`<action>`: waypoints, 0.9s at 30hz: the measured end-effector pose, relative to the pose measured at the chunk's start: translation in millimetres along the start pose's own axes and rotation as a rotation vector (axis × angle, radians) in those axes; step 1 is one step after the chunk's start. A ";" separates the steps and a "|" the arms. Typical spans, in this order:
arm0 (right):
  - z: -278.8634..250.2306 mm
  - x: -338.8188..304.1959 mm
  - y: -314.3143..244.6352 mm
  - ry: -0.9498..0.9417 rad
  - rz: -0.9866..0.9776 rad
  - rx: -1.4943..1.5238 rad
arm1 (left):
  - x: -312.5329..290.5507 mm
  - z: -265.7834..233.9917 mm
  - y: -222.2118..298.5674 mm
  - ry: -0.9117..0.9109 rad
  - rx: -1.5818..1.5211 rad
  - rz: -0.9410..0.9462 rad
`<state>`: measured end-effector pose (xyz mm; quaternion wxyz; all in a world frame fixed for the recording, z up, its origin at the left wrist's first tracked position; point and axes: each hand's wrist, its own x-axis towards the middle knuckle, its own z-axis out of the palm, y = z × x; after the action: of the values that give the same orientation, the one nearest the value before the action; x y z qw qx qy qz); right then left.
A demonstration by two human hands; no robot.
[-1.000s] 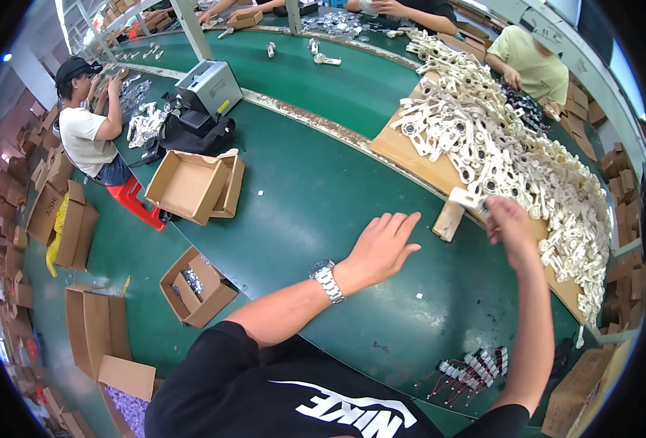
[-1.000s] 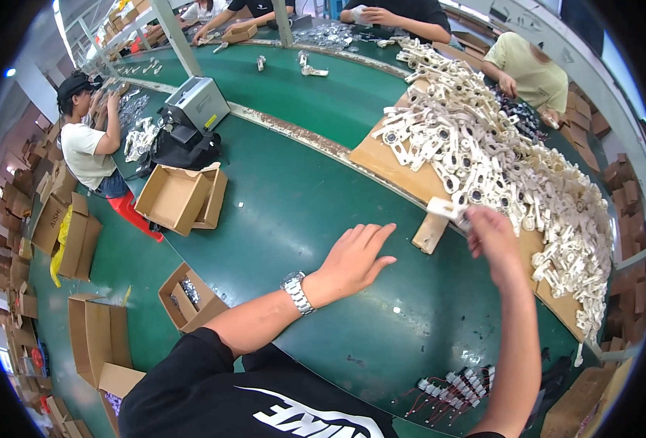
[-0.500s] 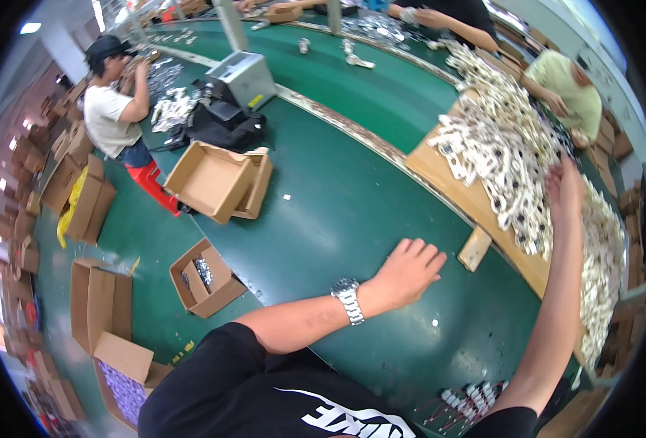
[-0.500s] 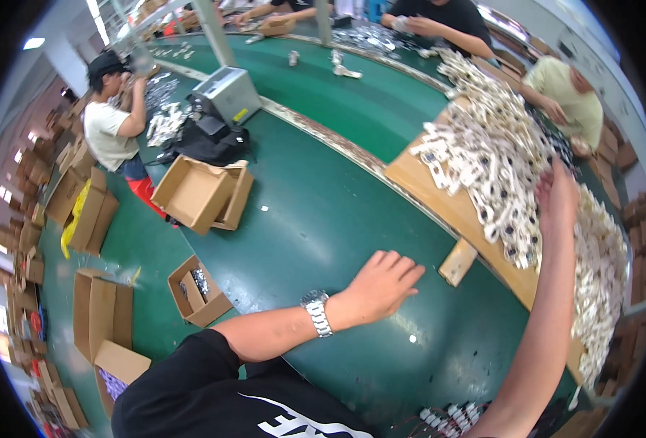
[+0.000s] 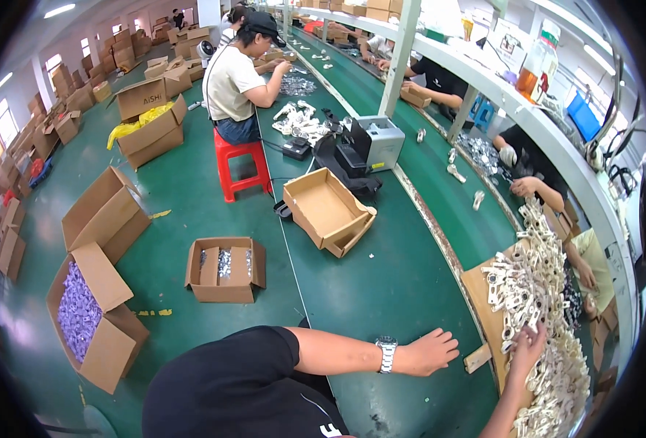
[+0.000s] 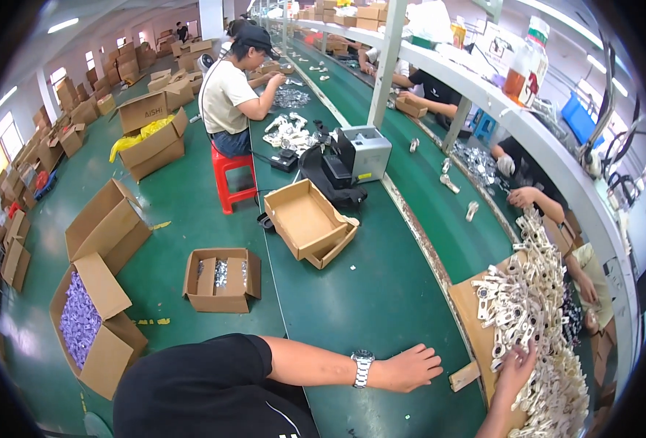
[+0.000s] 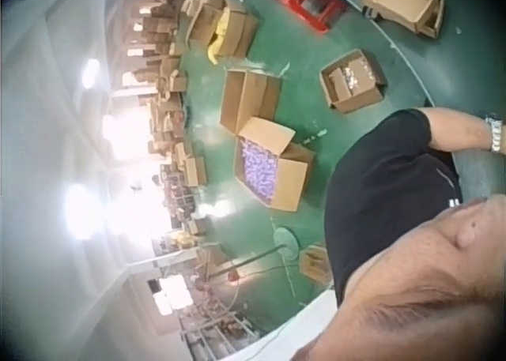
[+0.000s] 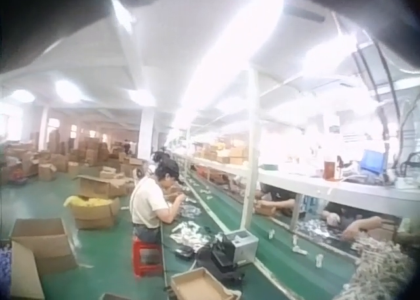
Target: The person assembles electronic components by hand, inserting small motors into white plastic housings.
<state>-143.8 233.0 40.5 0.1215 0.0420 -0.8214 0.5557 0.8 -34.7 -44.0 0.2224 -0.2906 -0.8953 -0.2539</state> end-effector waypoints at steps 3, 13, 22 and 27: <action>0.8 -41.9 -10.6 -0.089 -0.025 -0.034 | 1.4 0.2 -1.1 -0.001 -0.018 0.013; 24.4 -175.0 -10.6 -0.414 -0.027 -0.229 | -1.8 -3.9 0.3 0.045 -0.034 0.029; 40.0 -239.9 -19.5 -0.380 -0.222 -0.419 | -8.0 -10.7 5.9 0.039 0.004 0.060; 29.3 -269.7 -33.0 -0.374 -0.348 -0.549 | -9.6 -13.0 6.6 0.050 0.031 0.092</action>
<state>119.2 175.6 -6.5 0.0687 0.2478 -0.9283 0.2687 15.2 -41.6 -37.1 0.2607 -0.3216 -0.8789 -0.2369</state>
